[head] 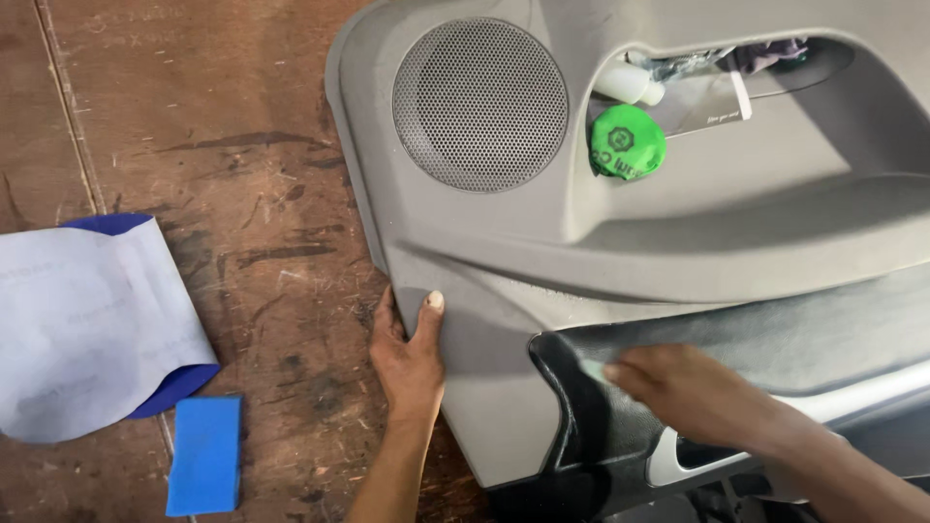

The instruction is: The person uses a small flat tool to press the edges of black leather material into the recessed grooves of a gray plastic car door panel.

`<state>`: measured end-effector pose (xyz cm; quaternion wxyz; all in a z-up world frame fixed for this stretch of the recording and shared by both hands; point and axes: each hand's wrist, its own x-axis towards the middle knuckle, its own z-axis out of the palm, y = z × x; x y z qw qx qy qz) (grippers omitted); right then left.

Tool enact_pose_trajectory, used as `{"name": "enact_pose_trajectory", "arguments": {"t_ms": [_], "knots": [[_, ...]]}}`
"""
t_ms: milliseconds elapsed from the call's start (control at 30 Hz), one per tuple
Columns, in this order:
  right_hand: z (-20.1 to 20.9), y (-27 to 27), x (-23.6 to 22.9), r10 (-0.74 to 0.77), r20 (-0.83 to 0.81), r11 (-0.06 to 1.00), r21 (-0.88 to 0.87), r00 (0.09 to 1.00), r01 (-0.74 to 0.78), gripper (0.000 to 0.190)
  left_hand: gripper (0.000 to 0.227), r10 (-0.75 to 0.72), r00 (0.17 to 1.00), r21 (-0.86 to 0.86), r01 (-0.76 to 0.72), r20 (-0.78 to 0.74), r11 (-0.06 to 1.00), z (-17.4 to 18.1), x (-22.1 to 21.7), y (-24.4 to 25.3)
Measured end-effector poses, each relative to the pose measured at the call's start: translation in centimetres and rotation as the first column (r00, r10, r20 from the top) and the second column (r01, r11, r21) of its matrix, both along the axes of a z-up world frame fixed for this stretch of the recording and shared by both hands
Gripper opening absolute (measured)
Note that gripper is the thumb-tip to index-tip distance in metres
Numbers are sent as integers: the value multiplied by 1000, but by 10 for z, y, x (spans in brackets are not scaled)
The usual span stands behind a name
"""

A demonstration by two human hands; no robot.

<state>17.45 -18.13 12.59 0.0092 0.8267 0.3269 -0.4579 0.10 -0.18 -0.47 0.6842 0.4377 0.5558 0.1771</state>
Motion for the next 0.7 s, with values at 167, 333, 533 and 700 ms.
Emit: {"name": "enact_pose_trajectory", "arguments": {"t_ms": [167, 333, 533, 700], "knots": [[4, 4, -13, -141, 20, 943, -302, 990, 141, 39, 86, -46, 994, 69, 52, -98, 996, -5, -1, -2], [-12, 31, -18, 15, 21, 994, -105, 1000, -13, 34, 87, -14, 1000, 87, 17, -27, 996, -5, -1, -4], [-3, 50, -22, 163, 70, 966, -216, 984, -145, 38, 81, 2, 1000, 48, -2, 3, 999, -8, 0, -3], [-3, 71, -24, 312, 77, 908, -319, 947, -273, 38, 73, 14, 1000, 10, -15, 17, 1000, -4, 1, -2]]}}
